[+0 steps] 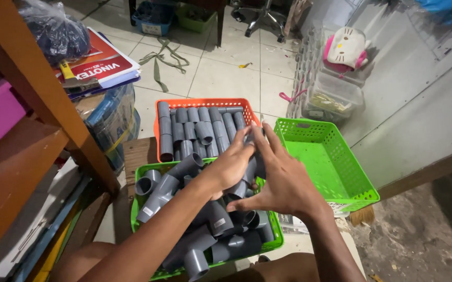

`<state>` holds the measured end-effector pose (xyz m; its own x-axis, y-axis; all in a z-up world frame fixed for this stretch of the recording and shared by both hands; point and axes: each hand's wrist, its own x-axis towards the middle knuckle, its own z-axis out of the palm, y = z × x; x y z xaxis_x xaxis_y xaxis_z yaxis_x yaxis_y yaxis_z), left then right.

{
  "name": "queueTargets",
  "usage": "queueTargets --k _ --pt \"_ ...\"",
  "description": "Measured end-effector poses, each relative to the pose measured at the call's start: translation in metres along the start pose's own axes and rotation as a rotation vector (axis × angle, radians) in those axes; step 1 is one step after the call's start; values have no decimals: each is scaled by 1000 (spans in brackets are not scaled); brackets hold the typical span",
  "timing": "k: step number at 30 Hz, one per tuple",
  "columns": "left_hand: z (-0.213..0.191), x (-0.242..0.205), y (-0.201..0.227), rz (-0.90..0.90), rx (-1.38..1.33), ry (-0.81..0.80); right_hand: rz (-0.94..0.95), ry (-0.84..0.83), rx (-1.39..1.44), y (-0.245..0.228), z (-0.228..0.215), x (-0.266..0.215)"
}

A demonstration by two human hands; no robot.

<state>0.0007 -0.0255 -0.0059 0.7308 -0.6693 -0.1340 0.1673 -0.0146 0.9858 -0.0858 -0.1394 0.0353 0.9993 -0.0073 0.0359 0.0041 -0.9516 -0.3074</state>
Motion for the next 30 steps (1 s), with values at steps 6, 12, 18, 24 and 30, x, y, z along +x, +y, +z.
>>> queueTargets --k 6,12,18,24,30 --pt "14 23 -20 -51 -327 -82 95 -4 80 0 -4 0" --pt "31 13 -9 16 -6 26 179 68 62 23 9 3" --pt "45 65 -13 -13 -16 -6 196 252 141 66 11 13" --pt "46 83 -6 59 257 -38 405 374 157 164 30 57" --pt "31 113 -33 223 499 -130 658 349 179 208 31 74"
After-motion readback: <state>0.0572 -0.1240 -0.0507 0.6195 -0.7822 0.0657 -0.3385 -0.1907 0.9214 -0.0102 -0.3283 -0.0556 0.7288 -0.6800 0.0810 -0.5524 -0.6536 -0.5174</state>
